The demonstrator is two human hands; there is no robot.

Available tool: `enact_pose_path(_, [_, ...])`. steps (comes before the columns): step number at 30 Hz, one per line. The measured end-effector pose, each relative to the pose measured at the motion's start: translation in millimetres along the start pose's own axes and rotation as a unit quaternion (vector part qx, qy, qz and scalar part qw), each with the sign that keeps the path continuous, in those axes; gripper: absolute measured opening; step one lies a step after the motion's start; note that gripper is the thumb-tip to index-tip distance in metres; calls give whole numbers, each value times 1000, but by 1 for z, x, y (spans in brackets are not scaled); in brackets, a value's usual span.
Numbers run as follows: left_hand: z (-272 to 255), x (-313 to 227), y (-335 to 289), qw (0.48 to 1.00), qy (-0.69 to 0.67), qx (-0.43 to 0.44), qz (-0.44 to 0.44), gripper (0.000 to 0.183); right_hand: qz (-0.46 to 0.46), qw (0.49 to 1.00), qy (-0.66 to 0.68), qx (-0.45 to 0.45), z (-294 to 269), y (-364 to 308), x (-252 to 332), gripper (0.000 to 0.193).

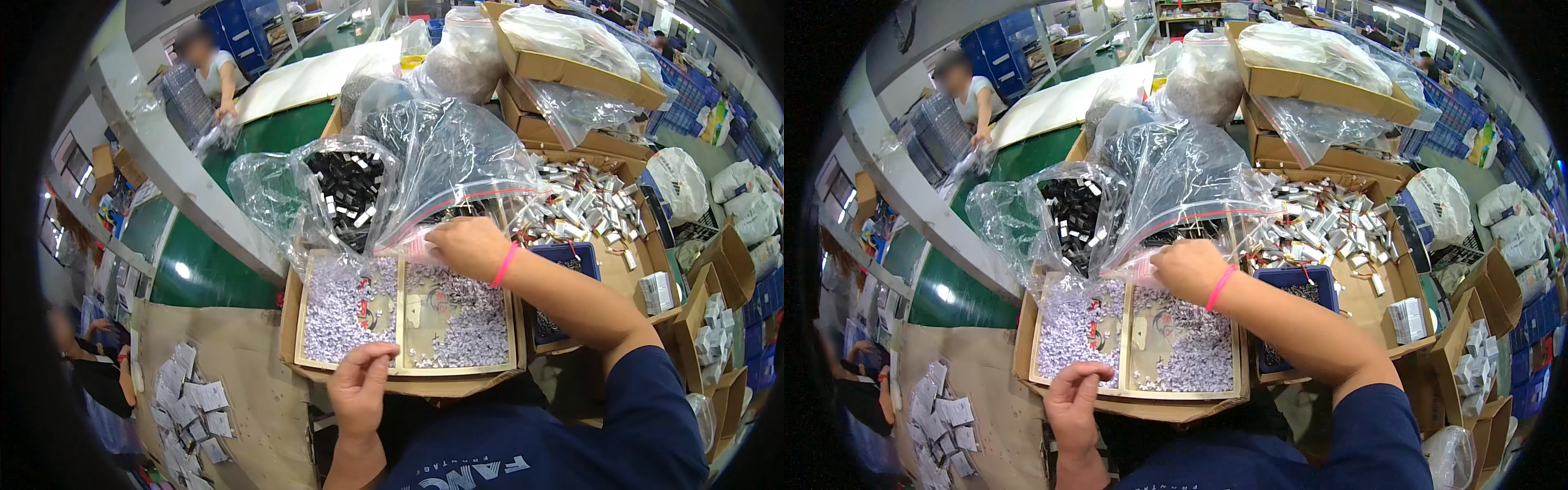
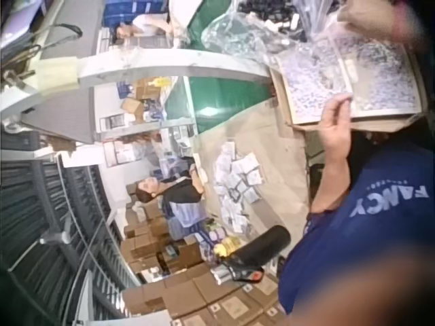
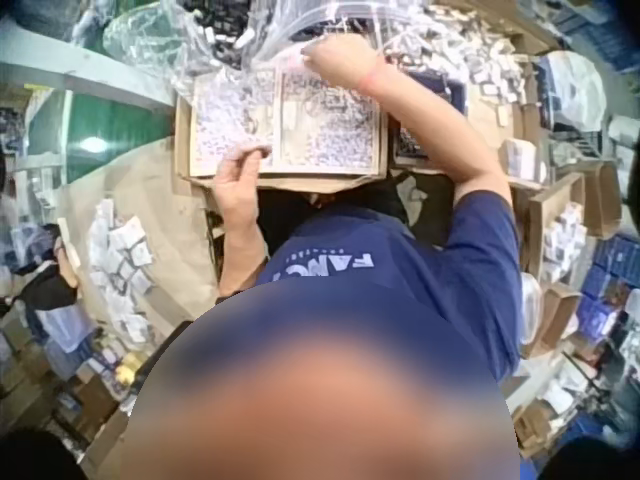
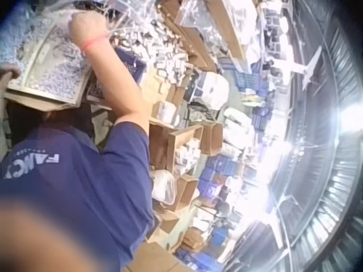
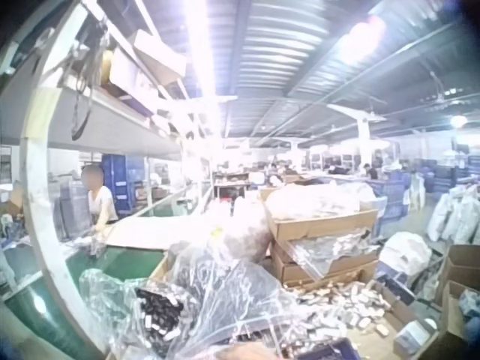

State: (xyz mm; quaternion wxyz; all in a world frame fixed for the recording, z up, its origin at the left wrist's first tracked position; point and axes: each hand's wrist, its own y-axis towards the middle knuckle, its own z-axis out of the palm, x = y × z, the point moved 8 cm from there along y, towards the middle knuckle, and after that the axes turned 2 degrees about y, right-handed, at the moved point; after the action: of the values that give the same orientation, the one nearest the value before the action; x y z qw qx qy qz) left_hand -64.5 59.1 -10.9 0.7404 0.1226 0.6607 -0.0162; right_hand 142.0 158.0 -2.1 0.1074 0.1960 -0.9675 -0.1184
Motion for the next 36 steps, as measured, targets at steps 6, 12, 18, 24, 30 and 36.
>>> enact_pose_path(6, [14, 9, 1, 999, -32, 26, -33, 13, -24, 995, -100, 18, 17, 5, 8, 14])
enact_pose_path(12, [21, 15, -1, 997, -45, 42, -43, 13, -27, 997, -34, -66, -8, -7, 7, 13])
enact_pose_path(18, [31, 14, 5, 996, -55, 57, -41, 29, 10, 978, 127, -164, -66, -41, 10, 7])
enact_pose_path(24, [45, 7, 15, 982, -172, 72, -38, 58, 163, 862, 479, -25, -60, -81, 35, 14])
enact_pose_path(30, [49, 14, 13, 988, -99, 100, -67, 17, -30, 943, 326, -52, -74, -80, 70, 16])
enact_pose_path(36, [53, 8, 7, 983, 113, 143, -27, 27, -65, 962, 264, -31, -65, -78, 85, 11])
